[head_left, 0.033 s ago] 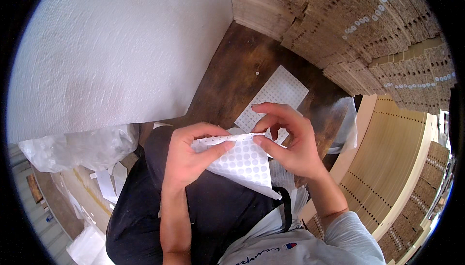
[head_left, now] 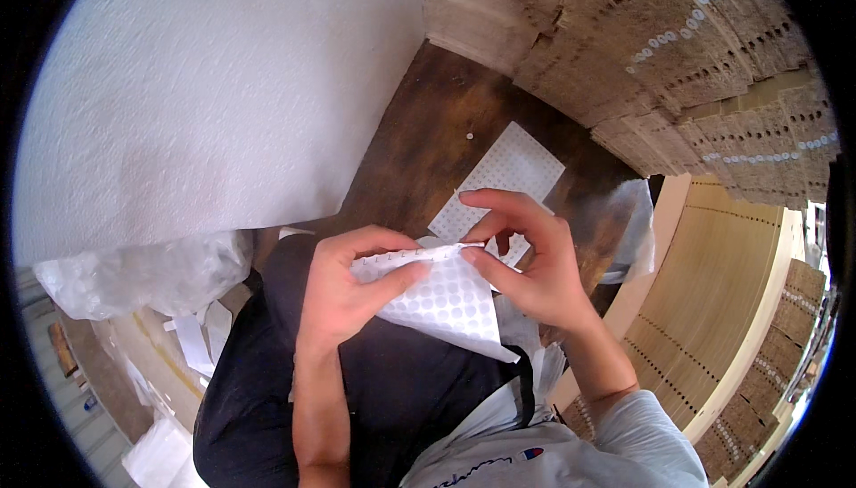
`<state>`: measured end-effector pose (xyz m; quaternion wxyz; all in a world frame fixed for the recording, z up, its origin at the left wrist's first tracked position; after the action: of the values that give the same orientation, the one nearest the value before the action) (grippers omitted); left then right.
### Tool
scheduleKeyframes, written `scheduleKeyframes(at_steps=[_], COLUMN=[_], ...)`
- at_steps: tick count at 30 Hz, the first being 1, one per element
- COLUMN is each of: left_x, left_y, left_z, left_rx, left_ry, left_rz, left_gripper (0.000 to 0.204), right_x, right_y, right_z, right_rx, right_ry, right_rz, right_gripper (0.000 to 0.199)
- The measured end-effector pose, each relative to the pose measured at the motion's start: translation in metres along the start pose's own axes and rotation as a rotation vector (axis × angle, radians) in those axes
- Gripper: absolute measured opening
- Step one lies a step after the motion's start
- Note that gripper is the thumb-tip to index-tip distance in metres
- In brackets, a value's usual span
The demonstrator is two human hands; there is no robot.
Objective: The person applies white circular labels to a vertical stack of wooden boards. The person peels labels one by one from a sheet and presses them onto the ends of the boards.
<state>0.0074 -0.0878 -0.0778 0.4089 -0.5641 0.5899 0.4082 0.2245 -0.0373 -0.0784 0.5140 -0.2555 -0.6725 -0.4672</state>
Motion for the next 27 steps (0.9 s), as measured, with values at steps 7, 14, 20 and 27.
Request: scheduleKeyframes(at_steps=[7,14,20,27], left_x=[0.004,0.009,0.016,0.032], left_y=[-0.013,-0.027,-0.04,-0.035], left_z=[0.008,0.012,0.019,0.011], left_rx=[-0.079,-0.079,-0.01,-0.076], left_ry=[0.067,-0.067,-0.113,-0.11], left_rz=[0.151,0.213,0.224,0.266], left_gripper=[0.014,0.009,0.012,0.013], right_x=[-0.002,-0.003,-0.02,-0.07], right_y=[-0.005,-0.003,-0.001,0.053], right_z=[-0.002,-0.009,-0.023,-0.037], right_rx=[-0.232,-0.151,-0.162,-0.512], right_ry=[0.55,0.654,0.647,0.197], right_rz=[-0.73,-0.775,-0.774,-0.255], right_gripper=[0.047,0.041,0.037,0.034])
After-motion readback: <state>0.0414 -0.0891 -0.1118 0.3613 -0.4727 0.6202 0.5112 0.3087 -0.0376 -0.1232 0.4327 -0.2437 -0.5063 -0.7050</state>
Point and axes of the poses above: each hand's wrist, its own z-axis towards the middle knuckle, its own y-axis out of the back of the hand, x = y × z, the point moved 3 cm from there along z, towards the middle knuckle, and after that the axes turned 9 degrees about -z, right-handed, at the moved point
